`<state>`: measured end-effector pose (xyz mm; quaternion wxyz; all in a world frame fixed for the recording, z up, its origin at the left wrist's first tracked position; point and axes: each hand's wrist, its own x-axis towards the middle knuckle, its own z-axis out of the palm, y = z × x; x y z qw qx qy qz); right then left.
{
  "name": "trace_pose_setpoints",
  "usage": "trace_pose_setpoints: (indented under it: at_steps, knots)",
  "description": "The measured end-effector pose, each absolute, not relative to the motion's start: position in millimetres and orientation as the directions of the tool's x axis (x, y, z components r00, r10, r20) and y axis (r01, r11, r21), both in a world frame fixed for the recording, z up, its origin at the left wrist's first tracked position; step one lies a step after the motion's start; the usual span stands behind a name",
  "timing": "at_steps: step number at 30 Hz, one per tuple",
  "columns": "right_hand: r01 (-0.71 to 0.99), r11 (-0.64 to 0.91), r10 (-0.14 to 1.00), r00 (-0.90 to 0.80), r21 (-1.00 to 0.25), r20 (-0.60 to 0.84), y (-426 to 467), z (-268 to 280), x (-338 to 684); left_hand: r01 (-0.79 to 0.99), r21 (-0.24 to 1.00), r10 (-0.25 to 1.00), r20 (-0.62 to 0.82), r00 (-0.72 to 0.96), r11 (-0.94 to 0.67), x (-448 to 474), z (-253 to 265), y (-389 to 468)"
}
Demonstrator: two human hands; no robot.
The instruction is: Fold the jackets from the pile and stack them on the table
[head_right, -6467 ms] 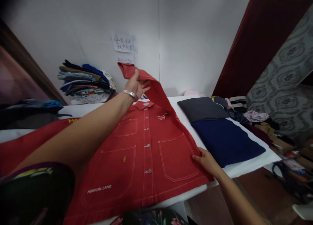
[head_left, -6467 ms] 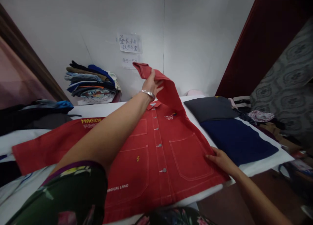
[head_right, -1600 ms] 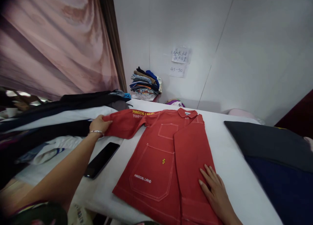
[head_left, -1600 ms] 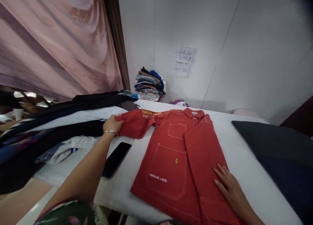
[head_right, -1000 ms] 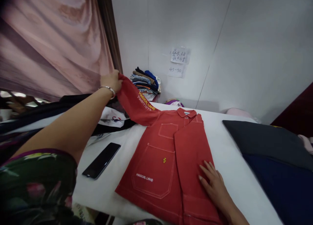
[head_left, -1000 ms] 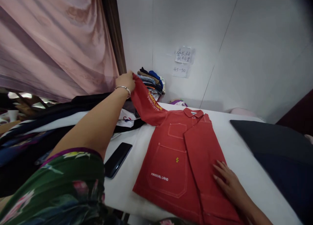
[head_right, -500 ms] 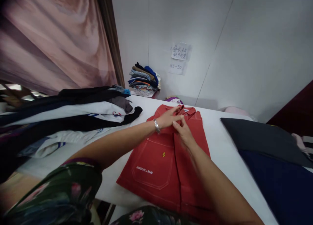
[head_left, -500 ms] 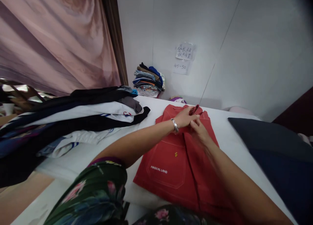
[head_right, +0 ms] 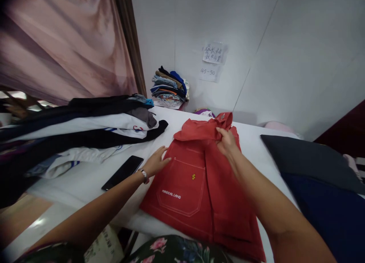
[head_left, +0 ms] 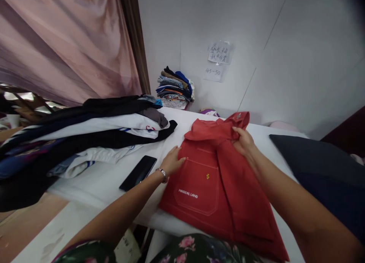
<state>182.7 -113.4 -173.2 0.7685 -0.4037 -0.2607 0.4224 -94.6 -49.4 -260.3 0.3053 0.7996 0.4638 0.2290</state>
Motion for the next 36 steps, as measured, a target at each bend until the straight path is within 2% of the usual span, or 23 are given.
trace_pose_setpoints:
  at_steps: [4, 10, 15, 19, 26, 32, 34, 36]
  knots:
    - [-0.405, 0.307, 0.886, 0.452, -0.861, 0.103, -79.8, -133.3, 199.3, 0.714, 0.665, 0.915, -0.113, 0.387, -0.22, -118.0, -275.3, -58.7]
    - [-0.203, 0.388, 0.849, 0.459, -0.899, 0.263, -33.2, -72.8, 212.2, 0.725, 0.669, 0.903, -0.194, 0.382, -0.163, -120.5, -285.4, -63.2]
    - [-0.159, 0.406, 0.795, 0.547, -0.9, 0.262, -32.1, -39.3, 230.2, 0.619, 0.744, 0.859, -0.121, 0.497, -0.253, -107.0, -275.1, -71.5]
    - [-0.129, 0.427, 0.736, 0.624, -0.895, 0.261, -51.3, -25.0, 259.0, 0.487, 0.809, 0.762, -0.076, 0.643, -0.33, -77.1, -259.4, -87.5]
    - [-0.051, 0.426, 0.623, 0.74, -0.903, 0.253, -96.1, -19.5, 316.6, 0.451, 0.784, 0.618, -0.112, 0.778, -0.426, 4.3, -256.8, -117.9]
    - [-0.008, 0.36, 0.531, 0.824, -0.933, 0.198, -126.3, -34.3, 333.4, 0.419, 0.89, 0.582, -0.247, 0.775, -0.179, 53.3, -287.9, -146.2]
    - [-0.007, 0.34, 0.534, 0.824, -0.94, 0.188, -132.2, -41.2, 334.2, 0.42, 0.895, 0.562, -0.273, 0.781, -0.149, 57.3, -296.1, -152.1]
    - [0.009, 0.341, 0.563, 0.799, -0.94, 0.212, -136.9, -46.7, 332.8, 0.388, 0.921, 0.533, -0.311, 0.787, -0.035, 57.2, -300.4, -153.6]
